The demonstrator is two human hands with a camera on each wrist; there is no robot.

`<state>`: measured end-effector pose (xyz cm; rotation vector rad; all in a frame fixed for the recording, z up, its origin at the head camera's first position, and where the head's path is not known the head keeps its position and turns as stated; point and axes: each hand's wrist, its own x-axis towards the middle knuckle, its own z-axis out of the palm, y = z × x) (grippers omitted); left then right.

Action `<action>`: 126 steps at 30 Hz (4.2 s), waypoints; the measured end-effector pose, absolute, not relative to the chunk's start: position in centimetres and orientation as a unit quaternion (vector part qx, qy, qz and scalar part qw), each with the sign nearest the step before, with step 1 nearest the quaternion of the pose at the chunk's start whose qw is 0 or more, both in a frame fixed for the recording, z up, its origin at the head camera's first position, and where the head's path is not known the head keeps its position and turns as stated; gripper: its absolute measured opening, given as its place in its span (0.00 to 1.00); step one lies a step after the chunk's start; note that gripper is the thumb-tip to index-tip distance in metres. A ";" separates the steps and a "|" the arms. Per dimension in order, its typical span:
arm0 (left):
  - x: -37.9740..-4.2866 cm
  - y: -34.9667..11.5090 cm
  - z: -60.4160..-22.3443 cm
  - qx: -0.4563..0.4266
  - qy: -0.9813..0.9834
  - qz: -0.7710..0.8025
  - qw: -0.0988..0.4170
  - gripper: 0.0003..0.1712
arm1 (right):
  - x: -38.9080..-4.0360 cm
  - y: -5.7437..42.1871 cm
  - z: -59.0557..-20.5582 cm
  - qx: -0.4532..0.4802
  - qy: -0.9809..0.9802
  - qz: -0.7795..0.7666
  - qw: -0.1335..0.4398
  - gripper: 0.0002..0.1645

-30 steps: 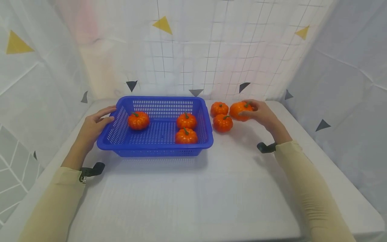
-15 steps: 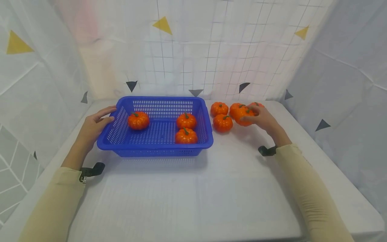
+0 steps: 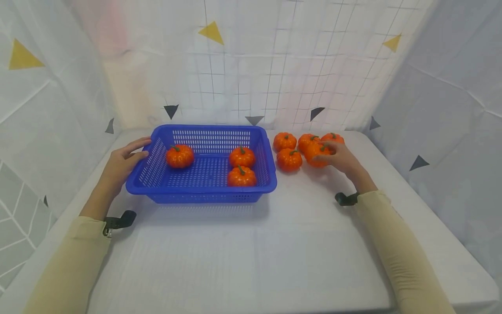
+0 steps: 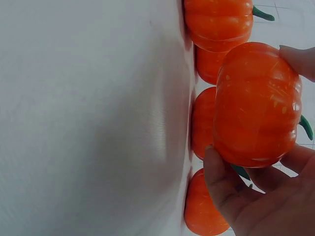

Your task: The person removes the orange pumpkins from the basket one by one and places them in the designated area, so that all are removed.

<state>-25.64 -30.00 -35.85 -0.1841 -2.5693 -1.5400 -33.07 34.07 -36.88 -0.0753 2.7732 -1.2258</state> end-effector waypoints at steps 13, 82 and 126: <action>-25.7 -30.0 -35.9 -0.061 -0.855 -0.511 0.068 0.31 | -33.2 33.9 -38.1 -0.023 0.926 -0.374 0.043 0.52; -25.5 -29.9 -35.7 -0.054 -0.855 -0.511 0.067 0.32 | -31.4 32.3 -33.8 -0.075 0.921 -0.382 -0.020 0.48; -25.5 -30.0 -35.7 -0.062 -0.854 -0.512 0.070 0.31 | -29.1 19.1 -23.0 -0.225 0.898 -0.369 -0.079 0.35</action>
